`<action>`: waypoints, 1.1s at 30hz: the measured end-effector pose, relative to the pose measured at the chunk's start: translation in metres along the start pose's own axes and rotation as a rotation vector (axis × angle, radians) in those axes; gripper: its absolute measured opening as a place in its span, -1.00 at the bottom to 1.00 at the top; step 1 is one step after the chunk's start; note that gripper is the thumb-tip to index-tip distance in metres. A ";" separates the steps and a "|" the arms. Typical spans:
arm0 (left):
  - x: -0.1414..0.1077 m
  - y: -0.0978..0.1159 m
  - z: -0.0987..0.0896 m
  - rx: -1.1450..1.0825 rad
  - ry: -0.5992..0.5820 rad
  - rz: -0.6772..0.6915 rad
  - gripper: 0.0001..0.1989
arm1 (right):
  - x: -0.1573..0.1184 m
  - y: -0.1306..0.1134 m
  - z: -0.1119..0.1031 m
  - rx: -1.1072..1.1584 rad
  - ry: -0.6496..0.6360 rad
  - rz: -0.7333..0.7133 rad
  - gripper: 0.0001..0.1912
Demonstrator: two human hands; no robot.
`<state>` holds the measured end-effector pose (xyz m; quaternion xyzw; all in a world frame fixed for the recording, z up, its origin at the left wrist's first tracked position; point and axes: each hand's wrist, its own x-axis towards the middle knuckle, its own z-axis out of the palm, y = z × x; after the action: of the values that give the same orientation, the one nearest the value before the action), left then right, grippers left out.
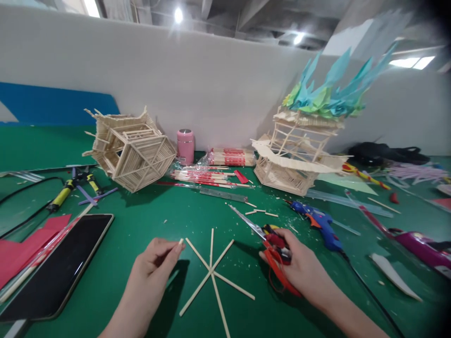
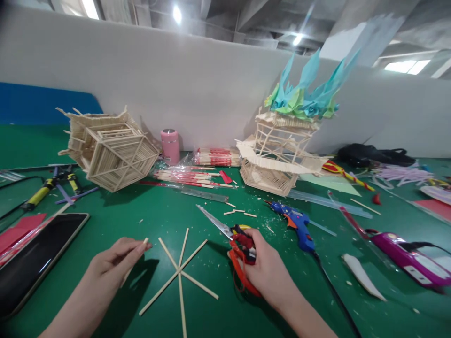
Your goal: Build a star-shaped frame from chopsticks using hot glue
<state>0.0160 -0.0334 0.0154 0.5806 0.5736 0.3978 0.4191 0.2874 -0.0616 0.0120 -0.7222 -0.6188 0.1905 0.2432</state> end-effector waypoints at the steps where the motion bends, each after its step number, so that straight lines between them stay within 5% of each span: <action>1: -0.001 0.000 0.002 -0.008 -0.036 -0.048 -0.69 | 0.001 0.001 0.003 0.006 -0.003 0.017 -0.67; 6: 0.003 0.003 0.015 -0.024 -0.236 -0.280 -0.67 | 0.003 0.006 0.013 -0.018 -0.007 0.105 -0.65; 14: 0.028 0.007 0.028 0.096 -0.336 -0.356 -0.70 | 0.001 0.011 0.016 -0.141 0.052 0.024 -0.67; 20: 0.017 0.006 0.012 0.219 -0.334 -0.359 -0.75 | 0.002 0.014 0.016 -0.128 0.057 -0.012 -0.70; 22: 0.011 0.003 0.002 0.314 -0.305 -0.228 -0.79 | 0.002 0.015 0.016 -0.138 0.064 -0.020 -0.72; 25: 0.008 -0.008 -0.009 0.629 -0.283 0.405 -0.80 | 0.002 0.016 0.017 -0.152 0.068 -0.043 -0.72; 27: 0.011 -0.018 -0.011 0.831 -0.221 0.649 -0.78 | 0.002 0.016 0.018 -0.166 0.075 -0.050 -0.72; 33: 0.018 -0.039 -0.010 1.056 -0.170 0.784 -0.77 | 0.000 0.012 0.018 -0.192 0.062 -0.009 -0.69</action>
<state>-0.0062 -0.0152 -0.0187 0.9031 0.4027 0.1389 -0.0537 0.2869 -0.0605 -0.0097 -0.7450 -0.6295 0.1069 0.1928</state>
